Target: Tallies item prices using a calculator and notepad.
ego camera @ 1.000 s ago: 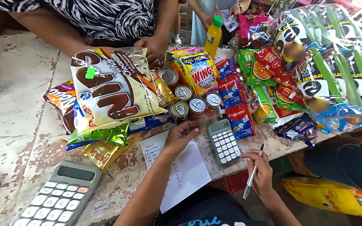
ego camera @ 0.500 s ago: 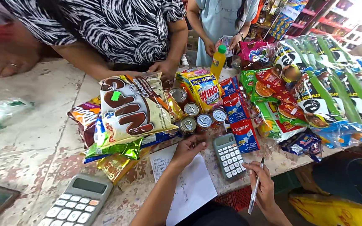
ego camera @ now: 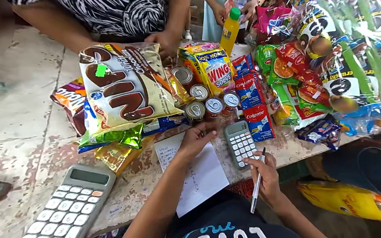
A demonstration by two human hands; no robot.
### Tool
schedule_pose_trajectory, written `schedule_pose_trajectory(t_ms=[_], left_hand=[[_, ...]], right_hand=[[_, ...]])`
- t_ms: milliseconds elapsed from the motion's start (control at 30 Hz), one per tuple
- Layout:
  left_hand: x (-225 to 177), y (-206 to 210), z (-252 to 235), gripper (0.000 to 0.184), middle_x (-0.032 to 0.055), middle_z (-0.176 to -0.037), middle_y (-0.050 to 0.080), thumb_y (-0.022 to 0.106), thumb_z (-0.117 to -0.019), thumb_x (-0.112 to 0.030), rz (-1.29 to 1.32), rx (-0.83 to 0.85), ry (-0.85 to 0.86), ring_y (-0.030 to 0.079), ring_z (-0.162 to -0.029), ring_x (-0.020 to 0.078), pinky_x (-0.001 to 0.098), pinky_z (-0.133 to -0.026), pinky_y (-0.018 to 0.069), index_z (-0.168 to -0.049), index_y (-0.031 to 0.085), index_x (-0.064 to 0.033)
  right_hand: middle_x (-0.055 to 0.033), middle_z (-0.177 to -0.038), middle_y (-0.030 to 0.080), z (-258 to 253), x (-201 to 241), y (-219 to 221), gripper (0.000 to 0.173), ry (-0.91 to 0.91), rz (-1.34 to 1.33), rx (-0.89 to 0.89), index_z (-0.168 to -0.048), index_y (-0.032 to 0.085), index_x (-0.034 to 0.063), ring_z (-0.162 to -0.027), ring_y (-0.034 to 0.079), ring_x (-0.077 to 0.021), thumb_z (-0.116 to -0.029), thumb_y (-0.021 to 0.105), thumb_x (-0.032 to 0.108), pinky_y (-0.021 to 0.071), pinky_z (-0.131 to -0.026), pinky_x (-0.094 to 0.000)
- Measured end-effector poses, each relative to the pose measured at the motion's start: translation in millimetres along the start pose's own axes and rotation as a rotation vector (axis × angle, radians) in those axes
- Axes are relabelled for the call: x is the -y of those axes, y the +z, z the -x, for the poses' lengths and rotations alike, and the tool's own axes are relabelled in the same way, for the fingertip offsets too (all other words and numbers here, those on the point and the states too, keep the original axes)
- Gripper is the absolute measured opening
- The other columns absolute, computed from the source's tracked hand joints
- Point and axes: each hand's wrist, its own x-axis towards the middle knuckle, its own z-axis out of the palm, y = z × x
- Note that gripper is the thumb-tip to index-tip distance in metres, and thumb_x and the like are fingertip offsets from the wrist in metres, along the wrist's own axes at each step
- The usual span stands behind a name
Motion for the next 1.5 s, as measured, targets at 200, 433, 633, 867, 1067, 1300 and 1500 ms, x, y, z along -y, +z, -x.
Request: schedule_pose_trajectory(t_ms=[200, 433, 633, 867, 1067, 1300, 1500], left_hand=[[0.8, -0.2, 1.1, 0.025, 0.0086, -0.116, 0.073, 0.062, -0.0982, -0.002, -0.003, -0.005, 0.009, 0.071, -0.102, 0.0168, 0.0331, -0.093, 0.0584, -0.123, 0.066, 0.0007], [0.7, 0.5, 1.2, 0.026, 0.0083, -0.115, 0.074, 0.063, -0.0977, -0.001, 0.012, -0.016, 0.017, 0.072, -0.101, 0.0165, 0.0322, -0.093, 0.0590, -0.123, 0.066, 0.0010], [-0.1, 1.3, 1.6, 0.025, 0.0084, -0.118, 0.073, 0.062, -0.0980, -0.001, 0.007, -0.021, 0.010, 0.072, -0.103, 0.0168, 0.0330, -0.093, 0.0586, -0.123, 0.066, 0.0012], [-3.5, 3.2, -1.5, 0.025, 0.0088, -0.115, 0.074, 0.063, -0.0981, -0.001, 0.029, -0.037, -0.010, 0.072, -0.101, 0.0169, 0.0315, -0.092, 0.0588, -0.122, 0.066, 0.0014], [-9.8, 4.8, -4.1, 0.024, 0.0095, -0.115, 0.073, 0.062, -0.0987, -0.002, 0.035, -0.018, 0.026, 0.072, -0.102, 0.0186, 0.0324, -0.092, 0.0597, -0.121, 0.066, 0.0023], [-35.3, 12.4, -8.4, 0.029, 0.0095, -0.115, 0.072, 0.057, -0.0990, -0.003, 0.033, 0.029, 0.058, 0.072, -0.101, 0.0190, 0.0335, -0.091, 0.0605, -0.126, 0.062, 0.0039], [-18.8, 7.6, -2.1, 0.019, 0.0095, -0.104, 0.075, 0.058, -0.0994, -0.005, 0.028, -0.055, -0.004, 0.074, -0.094, 0.0173, 0.0330, -0.088, 0.0610, -0.112, 0.068, 0.0041]], right_hand=[[0.0113, -0.106, 0.074, 0.1, 3.5, 10.6, 0.027, -0.013, 0.077, 0.067, -0.108, 0.073, 0.0238, -0.123, 0.059, -0.0163, -0.0957, 0.053, 0.010, 0.0328, -0.115, -0.0514], [0.0086, -0.107, 0.074, -13.2, 2.8, 7.4, 0.026, -0.005, 0.097, 0.042, -0.107, 0.074, 0.0217, -0.121, 0.061, -0.0171, -0.0966, 0.053, 0.010, 0.0371, -0.112, -0.0504], [0.0073, -0.107, 0.074, -26.2, -6.0, -0.3, 0.030, 0.061, 0.115, 0.028, -0.108, 0.075, 0.0212, -0.123, 0.059, -0.0175, -0.0967, 0.050, 0.009, 0.0347, -0.113, -0.0521], [0.0104, -0.099, 0.072, 17.1, -28.7, -11.8, 0.022, 0.040, 0.176, -0.042, -0.100, 0.075, 0.0234, -0.113, 0.061, -0.0133, -0.0939, 0.056, 0.014, 0.0362, -0.109, -0.0489], [0.0090, -0.100, 0.072, 31.3, -20.5, -13.3, 0.020, 0.079, 0.015, -0.192, -0.100, 0.073, 0.0219, -0.107, 0.061, -0.0134, -0.0929, 0.057, 0.013, 0.0404, -0.103, -0.0452], [-0.0019, -0.122, 0.070, 69.7, -45.3, -2.9, 0.028, 0.222, -0.052, -0.286, -0.122, 0.070, 0.0132, -0.117, 0.063, -0.0204, -0.0998, 0.053, 0.014, 0.0469, -0.105, -0.0468], [-0.0094, -0.126, 0.069, 52.6, -107.1, -15.4, 0.028, 0.296, -0.180, -0.485, -0.127, 0.058, 0.0027, -0.118, 0.066, -0.0237, -0.1073, 0.041, 0.014, 0.0557, -0.100, -0.0396]])
